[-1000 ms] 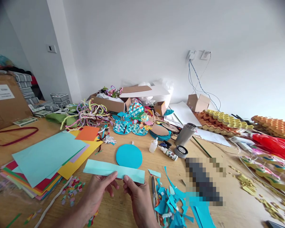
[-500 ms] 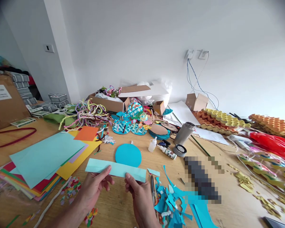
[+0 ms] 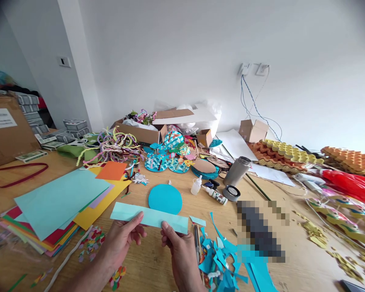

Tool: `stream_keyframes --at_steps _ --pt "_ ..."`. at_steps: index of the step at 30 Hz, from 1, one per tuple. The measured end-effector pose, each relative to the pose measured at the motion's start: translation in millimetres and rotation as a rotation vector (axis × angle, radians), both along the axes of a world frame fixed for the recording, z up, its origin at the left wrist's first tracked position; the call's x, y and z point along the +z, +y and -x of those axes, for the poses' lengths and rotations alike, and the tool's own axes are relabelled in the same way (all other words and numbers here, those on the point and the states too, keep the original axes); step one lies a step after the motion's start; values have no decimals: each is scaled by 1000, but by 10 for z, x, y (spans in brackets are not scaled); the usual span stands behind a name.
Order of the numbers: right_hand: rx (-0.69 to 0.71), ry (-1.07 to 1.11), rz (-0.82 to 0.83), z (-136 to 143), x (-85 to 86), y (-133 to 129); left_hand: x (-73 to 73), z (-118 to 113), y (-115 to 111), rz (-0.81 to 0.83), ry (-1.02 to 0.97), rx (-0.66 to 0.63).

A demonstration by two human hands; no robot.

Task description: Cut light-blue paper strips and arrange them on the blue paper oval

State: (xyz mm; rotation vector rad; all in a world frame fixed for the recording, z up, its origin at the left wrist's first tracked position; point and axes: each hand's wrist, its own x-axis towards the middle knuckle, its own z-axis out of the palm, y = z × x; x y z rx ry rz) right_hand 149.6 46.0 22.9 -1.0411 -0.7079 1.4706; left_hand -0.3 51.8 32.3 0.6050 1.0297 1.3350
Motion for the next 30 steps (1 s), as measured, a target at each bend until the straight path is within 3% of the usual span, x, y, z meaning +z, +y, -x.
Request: stream_keyframes --at_steps 14,23,30 --pt "4 25 -9 14 -29 2 -6 6 0 -7 17 39" --pt "28 64 3 27 -39 7 -43 -64 -52 -60 39 -213" --pt "61 55 -4 96 -58 -30 -83 -120 -49 -48 96 -151"
